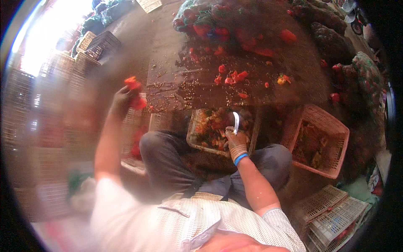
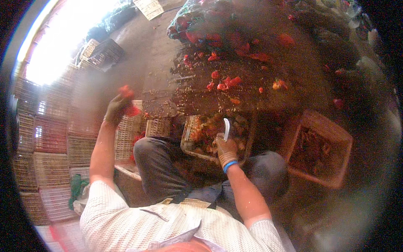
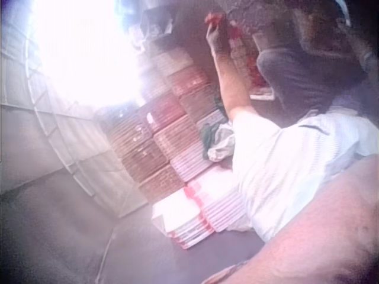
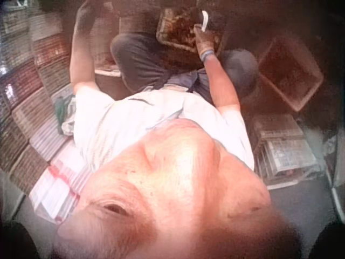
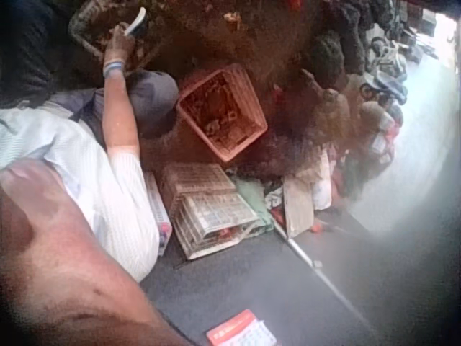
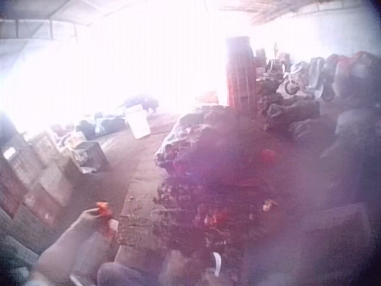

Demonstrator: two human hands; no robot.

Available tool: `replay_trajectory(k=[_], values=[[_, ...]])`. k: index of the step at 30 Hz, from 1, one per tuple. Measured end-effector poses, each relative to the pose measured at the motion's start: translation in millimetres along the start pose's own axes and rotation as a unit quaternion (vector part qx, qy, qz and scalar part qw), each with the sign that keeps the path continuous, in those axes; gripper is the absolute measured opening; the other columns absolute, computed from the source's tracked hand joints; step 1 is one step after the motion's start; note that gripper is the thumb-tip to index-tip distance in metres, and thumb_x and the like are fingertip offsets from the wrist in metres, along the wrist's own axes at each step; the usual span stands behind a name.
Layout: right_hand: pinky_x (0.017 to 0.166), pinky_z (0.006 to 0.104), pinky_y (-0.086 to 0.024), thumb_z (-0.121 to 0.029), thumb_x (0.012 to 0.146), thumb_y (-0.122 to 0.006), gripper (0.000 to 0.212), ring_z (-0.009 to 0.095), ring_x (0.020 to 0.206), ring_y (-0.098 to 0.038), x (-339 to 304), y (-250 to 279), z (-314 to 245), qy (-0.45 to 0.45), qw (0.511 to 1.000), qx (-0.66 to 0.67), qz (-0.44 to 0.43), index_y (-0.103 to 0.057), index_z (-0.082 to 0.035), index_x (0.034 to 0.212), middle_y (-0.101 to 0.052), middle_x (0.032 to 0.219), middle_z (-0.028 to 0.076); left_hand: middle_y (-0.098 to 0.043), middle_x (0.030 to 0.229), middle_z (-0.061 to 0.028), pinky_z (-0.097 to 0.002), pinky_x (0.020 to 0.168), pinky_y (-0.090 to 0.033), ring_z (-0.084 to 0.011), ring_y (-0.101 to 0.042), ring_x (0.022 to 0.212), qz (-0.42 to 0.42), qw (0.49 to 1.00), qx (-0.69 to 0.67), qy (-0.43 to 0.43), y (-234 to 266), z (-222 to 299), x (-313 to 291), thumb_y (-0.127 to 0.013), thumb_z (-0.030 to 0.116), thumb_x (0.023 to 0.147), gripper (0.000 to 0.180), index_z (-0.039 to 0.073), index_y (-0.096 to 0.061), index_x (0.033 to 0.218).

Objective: The person sits on the floor and uses a knife to cut the stems and cores out of red peppers, dropping the seeds into a container and setting the cleaned peppers aside.

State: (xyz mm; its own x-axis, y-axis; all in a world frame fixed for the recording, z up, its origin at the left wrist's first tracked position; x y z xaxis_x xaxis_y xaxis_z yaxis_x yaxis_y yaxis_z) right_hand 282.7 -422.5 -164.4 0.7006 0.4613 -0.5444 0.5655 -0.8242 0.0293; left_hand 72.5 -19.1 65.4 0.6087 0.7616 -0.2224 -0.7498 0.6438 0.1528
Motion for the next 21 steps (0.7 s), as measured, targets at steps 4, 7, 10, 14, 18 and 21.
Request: replay_trajectory(k=[4,7,10,14,18,21], values=[[0.062,0.0387,-0.053,-0.022,0.090,-0.069,0.027,0.023,0.076,-0.068,-20,4,-17,-0.014,0.999,-0.037,0.008,-0.075,-0.003,0.108,-0.072,0.086,0.011,-0.068,0.100,0.0020,-0.0282,0.078,-0.052,-0.0108,-0.062,0.087,0.079,0.987,0.137,0.030,141,-93,-38,-0.074,0.030,0.095,0.033,0.005,-0.069,0.116],[0.058,0.0386,-0.054,-0.021,0.093,-0.068,0.026,0.023,0.067,-0.067,-23,-10,-10,-0.044,0.998,-0.018,-0.043,-0.073,-0.002,0.110,-0.072,0.084,0.011,-0.070,0.102,-0.0034,-0.0350,0.075,-0.055,-0.0167,-0.065,0.084,0.066,0.921,0.353,0.149,288,-195,-94,-0.068,0.031,0.098,0.032,0.003,-0.069,0.113],[0.058,0.0391,-0.054,-0.021,0.094,-0.067,0.025,0.023,0.066,-0.067,-27,-8,-14,-0.067,0.997,-0.025,-0.034,-0.072,-0.002,0.109,-0.072,0.084,0.011,-0.072,0.095,-0.0036,-0.0345,0.075,-0.053,-0.0194,-0.065,0.082,0.047,0.842,0.512,0.163,322,-227,-113,-0.075,0.031,0.091,0.034,0.005,-0.070,0.112],[0.061,0.0425,-0.055,-0.023,0.093,-0.069,0.022,0.024,0.069,-0.068,-18,-1,-3,-0.056,0.997,-0.045,-0.004,-0.073,-0.004,0.104,-0.073,0.082,0.012,-0.072,0.099,-0.0024,-0.0299,0.075,-0.052,-0.0134,-0.063,0.087,0.040,0.953,0.272,0.126,236,-210,-69,-0.071,0.020,0.093,0.030,-0.001,-0.069,0.115],[0.065,0.0448,-0.054,-0.027,0.094,-0.068,0.024,0.025,0.072,-0.068,-5,-6,6,-0.046,0.996,-0.078,-0.015,-0.072,-0.003,0.101,-0.073,0.082,0.012,-0.070,0.120,-0.0067,-0.0300,0.092,-0.052,-0.0160,-0.064,0.106,0.002,0.926,0.376,-0.035,114,-119,-25,-0.067,0.013,0.097,0.033,-0.003,-0.065,0.126],[0.064,0.0463,-0.054,-0.031,0.094,-0.067,0.031,0.026,0.070,-0.067,-4,-5,8,-0.024,0.999,0.030,-0.003,-0.071,0.000,0.098,-0.073,0.080,0.012,-0.066,0.129,-0.0188,-0.0374,0.103,-0.047,-0.0286,-0.063,0.117,-0.081,0.875,0.473,-0.054,-41,-22,-11,-0.063,0.019,0.100,0.036,-0.002,-0.064,0.129]])
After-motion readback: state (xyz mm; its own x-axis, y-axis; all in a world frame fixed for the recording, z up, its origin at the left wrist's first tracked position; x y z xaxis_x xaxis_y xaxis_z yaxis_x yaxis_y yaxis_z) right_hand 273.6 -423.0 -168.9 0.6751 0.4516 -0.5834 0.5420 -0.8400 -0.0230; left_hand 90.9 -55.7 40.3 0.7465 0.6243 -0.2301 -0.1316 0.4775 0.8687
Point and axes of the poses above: each hand's wrist, its own x-axis towards the middle knuckle, its own y-axis out of the back of the hand, z = x × y, the point moved 4 cm from there along x, towards the middle knuckle
